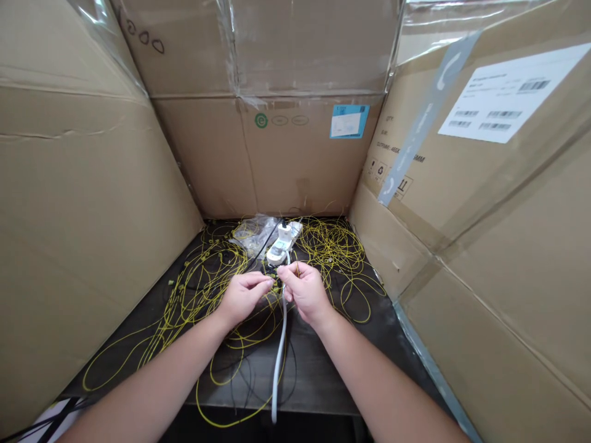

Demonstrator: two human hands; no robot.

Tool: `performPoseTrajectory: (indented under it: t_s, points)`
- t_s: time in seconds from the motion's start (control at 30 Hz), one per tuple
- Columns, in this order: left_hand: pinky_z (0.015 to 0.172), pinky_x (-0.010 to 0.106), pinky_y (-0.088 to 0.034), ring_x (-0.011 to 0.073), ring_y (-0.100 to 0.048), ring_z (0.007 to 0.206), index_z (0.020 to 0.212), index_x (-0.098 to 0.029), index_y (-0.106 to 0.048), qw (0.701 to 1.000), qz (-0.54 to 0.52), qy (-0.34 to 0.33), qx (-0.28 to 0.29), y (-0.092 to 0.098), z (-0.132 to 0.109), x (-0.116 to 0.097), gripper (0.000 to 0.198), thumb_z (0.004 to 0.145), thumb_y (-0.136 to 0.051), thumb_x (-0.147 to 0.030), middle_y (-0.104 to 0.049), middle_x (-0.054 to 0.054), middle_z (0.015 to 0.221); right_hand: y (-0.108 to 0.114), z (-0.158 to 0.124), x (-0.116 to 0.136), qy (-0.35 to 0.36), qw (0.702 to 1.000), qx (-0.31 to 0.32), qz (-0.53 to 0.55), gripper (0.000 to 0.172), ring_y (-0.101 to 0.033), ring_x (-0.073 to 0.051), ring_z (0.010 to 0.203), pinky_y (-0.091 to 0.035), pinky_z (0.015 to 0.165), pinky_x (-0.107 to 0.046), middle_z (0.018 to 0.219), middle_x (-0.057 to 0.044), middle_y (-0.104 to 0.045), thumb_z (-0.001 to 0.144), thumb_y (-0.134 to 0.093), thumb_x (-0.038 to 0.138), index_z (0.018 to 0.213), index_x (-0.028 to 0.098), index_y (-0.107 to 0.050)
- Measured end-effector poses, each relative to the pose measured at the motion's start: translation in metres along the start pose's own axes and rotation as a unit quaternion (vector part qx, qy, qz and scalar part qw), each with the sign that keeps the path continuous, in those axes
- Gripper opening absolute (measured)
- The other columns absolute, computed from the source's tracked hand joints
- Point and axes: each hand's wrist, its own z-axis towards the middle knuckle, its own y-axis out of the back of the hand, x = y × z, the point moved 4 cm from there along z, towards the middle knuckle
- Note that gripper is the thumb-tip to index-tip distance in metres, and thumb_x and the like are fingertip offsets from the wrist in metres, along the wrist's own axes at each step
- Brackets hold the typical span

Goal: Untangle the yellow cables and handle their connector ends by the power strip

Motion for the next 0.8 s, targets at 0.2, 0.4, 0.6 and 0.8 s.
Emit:
performPoseTrajectory:
  t_s: [0.2,0.4,0.6,0.8]
  points:
    - [0.057,0.024,-0.034,0.0123,-0.046,0.056,0.064,-0.02,-0.069,0.967,0.185,-0.174,0.032,-0.004,-0.007,-0.01,0.022,0.076,-0.051,-0.016,-0.054,0.004,0.06,0.002,0.002,-0.005,0.009,0.998,-0.026,-0.056,0.03,-0.033,-0.002,0.032,-0.027,0.032,-0.016,0.044,0.008,-0.04,0.068,-0.067,0.036,0.06,0.016,-0.047]
    - [0.055,0.024,-0.031,0.0121,-0.04,0.054,0.058,-0.02,-0.066,0.957,0.177,-0.188,0.131,-0.007,-0.01,-0.017,0.022,0.075,-0.053,-0.02,-0.049,0.003,0.056,0.007,0.006,-0.007,0.001,0.994,-0.078,-0.072,0.036,-0.031,-0.003,0.029,-0.026,0.029,-0.016,0.038,0.01,-0.035,0.065,-0.068,0.042,0.06,0.017,-0.043]
    - [0.06,0.026,-0.033,0.0135,-0.044,0.057,0.063,-0.02,-0.07,0.971,0.116,-0.149,0.147,-0.007,-0.011,-0.022,0.021,0.077,-0.054,-0.024,-0.053,0.005,0.06,0.009,0.006,-0.009,-0.008,0.99,-0.116,-0.084,0.041,-0.029,-0.002,0.029,-0.025,0.028,-0.016,0.039,0.01,-0.034,0.061,-0.071,0.043,0.058,0.018,-0.038]
    - [0.059,0.025,-0.037,0.0132,-0.048,0.058,0.061,-0.018,-0.069,0.998,0.006,-0.06,0.03,0.001,-0.005,-0.016,0.018,0.073,-0.06,-0.027,-0.056,0.004,0.06,0.017,0.005,-0.009,0.026,0.978,-0.164,-0.125,0.041,-0.031,-0.003,0.032,-0.024,0.03,-0.017,0.041,0.009,-0.034,0.064,-0.066,0.046,0.055,0.019,-0.037]
